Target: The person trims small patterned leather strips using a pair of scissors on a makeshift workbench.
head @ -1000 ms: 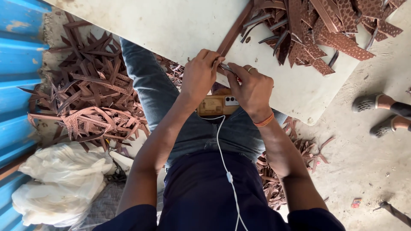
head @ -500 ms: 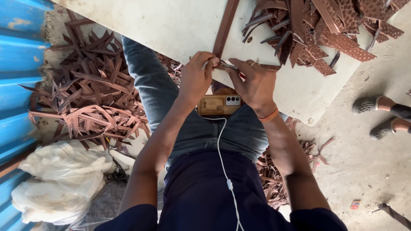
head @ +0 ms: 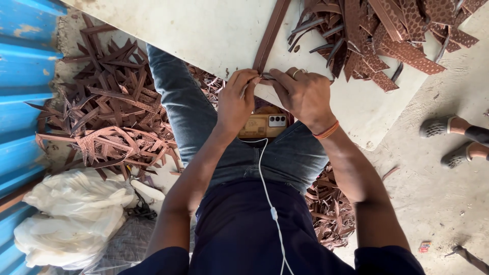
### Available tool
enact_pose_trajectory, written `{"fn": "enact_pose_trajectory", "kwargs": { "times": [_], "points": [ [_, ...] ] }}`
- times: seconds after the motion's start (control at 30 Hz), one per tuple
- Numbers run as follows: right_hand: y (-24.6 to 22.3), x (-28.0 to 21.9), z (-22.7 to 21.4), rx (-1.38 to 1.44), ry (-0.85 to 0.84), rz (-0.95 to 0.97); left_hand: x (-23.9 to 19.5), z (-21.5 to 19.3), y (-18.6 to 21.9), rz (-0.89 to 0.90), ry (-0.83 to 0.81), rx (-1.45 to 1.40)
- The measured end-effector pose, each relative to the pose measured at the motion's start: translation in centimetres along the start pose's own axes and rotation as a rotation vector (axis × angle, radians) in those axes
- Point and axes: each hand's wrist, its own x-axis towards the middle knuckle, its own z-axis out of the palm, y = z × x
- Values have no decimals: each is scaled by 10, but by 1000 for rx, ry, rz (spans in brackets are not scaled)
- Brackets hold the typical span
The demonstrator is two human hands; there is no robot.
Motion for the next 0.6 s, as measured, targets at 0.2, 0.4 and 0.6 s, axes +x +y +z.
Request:
{"fn": "enact_pose_trajectory", "kwargs": {
  "times": [0.2, 0.4, 0.6],
  "points": [
    [-2, 5, 3, -69, 29, -41, -9, 0, 1, 114, -3, 76],
    [2, -8, 9, 46, 16, 5, -3, -1, -6, -16, -50, 33],
    [-20, 3, -6, 1, 55, 52, -7, 1, -4, -13, -39, 64]
  ]
}}
